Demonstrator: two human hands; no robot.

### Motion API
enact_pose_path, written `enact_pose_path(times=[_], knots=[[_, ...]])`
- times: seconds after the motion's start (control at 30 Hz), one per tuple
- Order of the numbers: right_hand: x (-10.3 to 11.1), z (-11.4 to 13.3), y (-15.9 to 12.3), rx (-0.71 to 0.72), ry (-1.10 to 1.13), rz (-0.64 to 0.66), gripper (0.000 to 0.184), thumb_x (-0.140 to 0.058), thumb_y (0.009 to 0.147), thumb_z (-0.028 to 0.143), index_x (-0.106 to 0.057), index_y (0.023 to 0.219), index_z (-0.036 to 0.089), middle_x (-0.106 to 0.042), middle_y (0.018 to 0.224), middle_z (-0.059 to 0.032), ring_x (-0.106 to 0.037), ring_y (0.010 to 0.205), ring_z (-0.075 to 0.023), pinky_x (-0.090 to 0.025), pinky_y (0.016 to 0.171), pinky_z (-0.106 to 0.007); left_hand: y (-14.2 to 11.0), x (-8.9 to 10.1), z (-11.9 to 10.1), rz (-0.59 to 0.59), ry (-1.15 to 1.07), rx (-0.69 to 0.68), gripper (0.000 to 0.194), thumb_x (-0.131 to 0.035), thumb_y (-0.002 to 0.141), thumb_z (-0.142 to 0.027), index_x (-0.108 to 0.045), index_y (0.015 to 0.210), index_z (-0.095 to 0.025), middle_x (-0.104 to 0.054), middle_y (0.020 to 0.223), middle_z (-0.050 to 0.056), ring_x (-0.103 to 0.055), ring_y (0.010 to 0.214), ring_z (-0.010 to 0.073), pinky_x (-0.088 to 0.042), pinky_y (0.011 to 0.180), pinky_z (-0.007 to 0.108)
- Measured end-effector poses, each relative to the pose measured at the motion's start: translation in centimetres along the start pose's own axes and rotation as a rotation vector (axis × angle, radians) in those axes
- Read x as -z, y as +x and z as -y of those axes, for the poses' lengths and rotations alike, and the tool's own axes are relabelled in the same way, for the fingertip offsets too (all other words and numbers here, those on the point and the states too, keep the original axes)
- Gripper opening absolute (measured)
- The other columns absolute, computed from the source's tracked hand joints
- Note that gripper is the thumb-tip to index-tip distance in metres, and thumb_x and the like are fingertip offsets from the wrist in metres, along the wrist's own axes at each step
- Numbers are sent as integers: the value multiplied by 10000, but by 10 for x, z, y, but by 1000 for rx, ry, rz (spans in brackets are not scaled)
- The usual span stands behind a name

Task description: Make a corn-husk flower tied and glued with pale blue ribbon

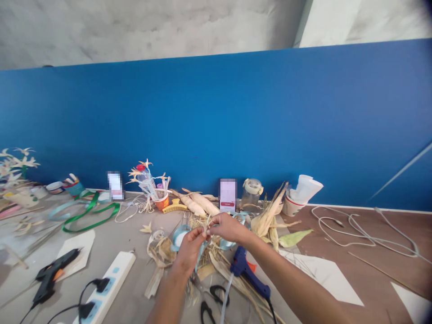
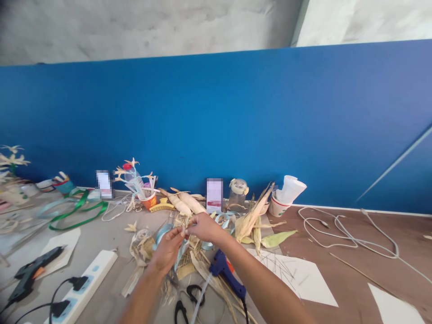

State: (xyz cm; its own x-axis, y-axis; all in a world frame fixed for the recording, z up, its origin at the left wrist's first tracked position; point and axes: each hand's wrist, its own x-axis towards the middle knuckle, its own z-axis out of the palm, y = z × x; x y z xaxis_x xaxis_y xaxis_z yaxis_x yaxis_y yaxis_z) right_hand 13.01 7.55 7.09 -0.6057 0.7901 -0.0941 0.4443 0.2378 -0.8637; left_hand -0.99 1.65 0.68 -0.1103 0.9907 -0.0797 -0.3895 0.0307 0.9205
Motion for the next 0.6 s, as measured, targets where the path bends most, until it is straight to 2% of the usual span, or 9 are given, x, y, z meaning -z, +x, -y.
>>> enact_pose_path(times=[0.13, 0.27, 0.33, 0.43, 0.47, 0.53, 0.6], knots=[[0, -2, 3, -40, 143, 3, 136, -589, 656, 263, -643, 585, 160, -525, 490, 45, -432, 488, -90, -339, 488, -198, -2, -5, -6, -14, -75, 8, 209, -750, 603, -335, -662, 663, -156, -606, 625, 10, -526, 652, 131, -395, 684, 254], [0, -8, 5, -82, 237, -18, 111, -592, 656, 248, -605, 591, 158, -467, 479, 63, -388, 460, -71, -318, 468, -188, -4, -7, -8, 6, -211, 54, 156, -757, 603, -259, -662, 675, -159, -630, 643, 16, -570, 651, 142, -428, 687, 266], [3, -13, 5, -50, 216, -30, 98, -602, 659, 239, -608, 611, 154, -478, 498, 61, -396, 474, -72, -314, 478, -187, -4, -8, -8, -1, -270, 74, 152, -769, 583, -224, -667, 673, -157, -642, 650, 19, -583, 646, 143, -446, 683, 269], [13, -20, 5, 19, 86, -41, 85, -600, 673, 214, -641, 721, 156, -574, 616, 25, -492, 573, -109, -368, 547, -208, -3, -7, -7, -36, -349, 90, 184, -796, 539, -203, -670, 666, -158, -659, 669, 17, -598, 651, 143, -472, 674, 271], [17, -21, 5, 37, 4, -108, 119, -590, 675, 188, -647, 775, 158, -609, 688, 1, -529, 641, -133, -396, 600, -228, -3, -6, -7, -51, -374, 92, 192, -802, 530, -198, -668, 660, -156, -661, 673, 13, -600, 652, 138, -480, 677, 272], [25, -23, 2, 60, -178, -363, 227, -551, 679, 130, -641, 886, 158, -640, 852, -54, -563, 813, -186, -417, 749, -290, -2, -3, -7, -79, -415, 96, 207, -812, 515, -177, -659, 652, -152, -660, 672, 2, -599, 639, 125, -492, 689, 280], [29, -24, -6, 69, -242, -605, 297, -510, 711, 132, -613, 988, 154, -629, 944, -88, -557, 915, -213, -399, 846, -333, -2, 0, -7, -94, -437, 99, 216, -814, 514, -161, -653, 658, -150, -655, 661, -9, -593, 611, 116, -502, 698, 300]])
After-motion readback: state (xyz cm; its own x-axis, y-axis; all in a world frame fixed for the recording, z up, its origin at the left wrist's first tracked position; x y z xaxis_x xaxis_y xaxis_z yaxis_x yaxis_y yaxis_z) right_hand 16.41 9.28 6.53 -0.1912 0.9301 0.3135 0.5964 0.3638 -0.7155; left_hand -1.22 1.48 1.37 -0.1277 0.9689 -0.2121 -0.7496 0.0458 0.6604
